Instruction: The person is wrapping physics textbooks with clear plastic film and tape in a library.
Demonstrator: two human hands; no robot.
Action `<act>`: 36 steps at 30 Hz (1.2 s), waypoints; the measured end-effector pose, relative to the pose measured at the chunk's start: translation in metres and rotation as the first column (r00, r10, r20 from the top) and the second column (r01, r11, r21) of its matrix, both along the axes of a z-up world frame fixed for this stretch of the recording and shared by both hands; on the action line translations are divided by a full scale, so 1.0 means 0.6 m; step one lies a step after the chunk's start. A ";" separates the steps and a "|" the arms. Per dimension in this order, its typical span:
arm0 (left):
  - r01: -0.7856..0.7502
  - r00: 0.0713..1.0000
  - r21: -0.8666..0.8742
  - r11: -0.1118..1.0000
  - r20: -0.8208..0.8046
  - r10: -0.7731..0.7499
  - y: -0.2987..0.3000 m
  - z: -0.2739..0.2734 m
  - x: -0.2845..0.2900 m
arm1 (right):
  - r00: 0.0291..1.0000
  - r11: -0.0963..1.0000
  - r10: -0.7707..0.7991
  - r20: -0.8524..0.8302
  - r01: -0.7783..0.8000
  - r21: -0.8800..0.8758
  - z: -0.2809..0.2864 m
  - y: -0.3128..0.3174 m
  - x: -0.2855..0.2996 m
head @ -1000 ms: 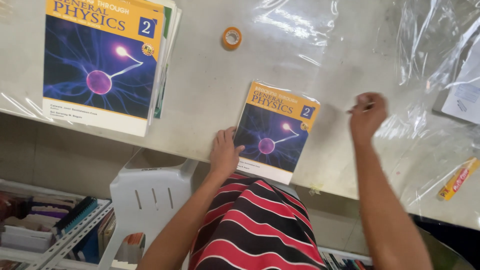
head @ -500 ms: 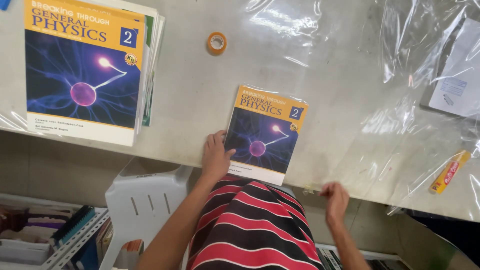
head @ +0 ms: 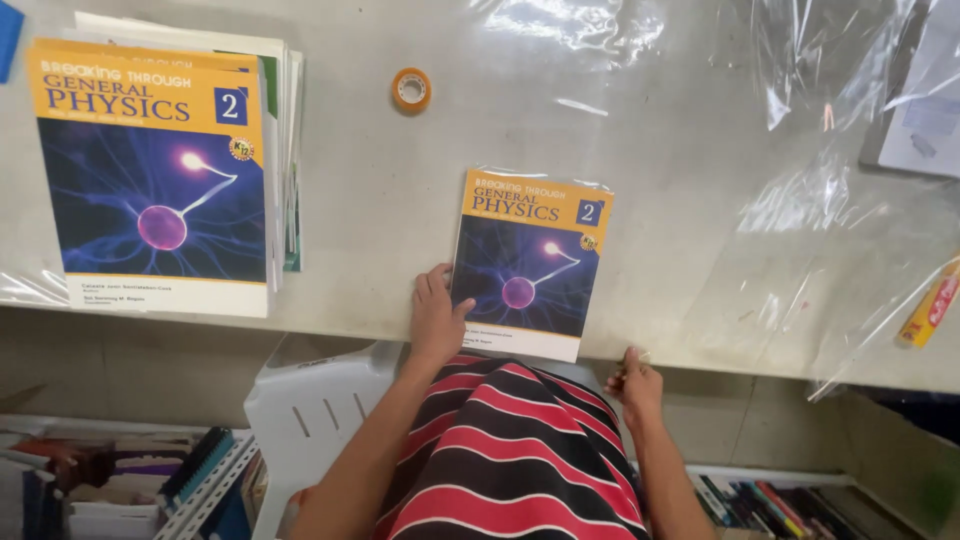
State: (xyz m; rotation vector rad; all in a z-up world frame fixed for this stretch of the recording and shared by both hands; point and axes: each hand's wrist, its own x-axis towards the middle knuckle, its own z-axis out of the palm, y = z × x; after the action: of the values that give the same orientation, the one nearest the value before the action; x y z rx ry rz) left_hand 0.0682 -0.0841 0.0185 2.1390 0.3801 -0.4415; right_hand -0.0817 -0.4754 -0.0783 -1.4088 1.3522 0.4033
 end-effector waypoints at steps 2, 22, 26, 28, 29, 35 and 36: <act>0.009 1.000 -0.001 1.000 -0.003 -0.009 -0.002 0.002 -0.003 | 0.999 0.998 0.045 -0.018 -0.045 -0.045 0.021 0.002 -0.005; -0.010 0.946 -0.023 1.000 0.325 0.017 -0.013 0.099 -0.053 | 0.677 0.974 0.212 0.704 -0.207 -0.094 0.236 0.175 0.041; 0.307 0.854 -0.082 0.948 0.462 -0.237 -0.042 0.211 -0.121 | 0.615 0.963 -0.010 0.789 -0.207 0.174 0.266 0.272 0.017; 0.404 0.797 -0.047 0.914 0.509 -0.326 -0.040 0.234 -0.149 | 0.635 0.941 -0.022 0.772 -0.247 0.231 0.342 0.341 0.048; 0.467 0.719 -0.019 0.884 0.590 -0.367 -0.034 0.234 -0.161 | 0.703 0.908 -0.034 0.710 -0.274 0.315 0.379 0.369 0.064; 0.419 0.689 0.046 0.907 0.634 -0.351 0.064 0.220 -0.181 | 0.803 0.695 0.016 0.596 -0.437 0.571 0.353 0.426 0.045; 0.422 0.699 0.036 0.906 0.624 -0.350 0.085 0.213 -0.174 | 0.801 0.679 0.098 0.590 -0.487 0.549 0.349 0.439 0.052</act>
State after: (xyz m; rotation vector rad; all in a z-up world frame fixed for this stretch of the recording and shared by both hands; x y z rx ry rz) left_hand -0.0361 -0.0332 0.1464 2.1075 -0.4791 0.0393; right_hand -0.0507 -0.2121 0.1309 -0.9866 0.4115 0.6149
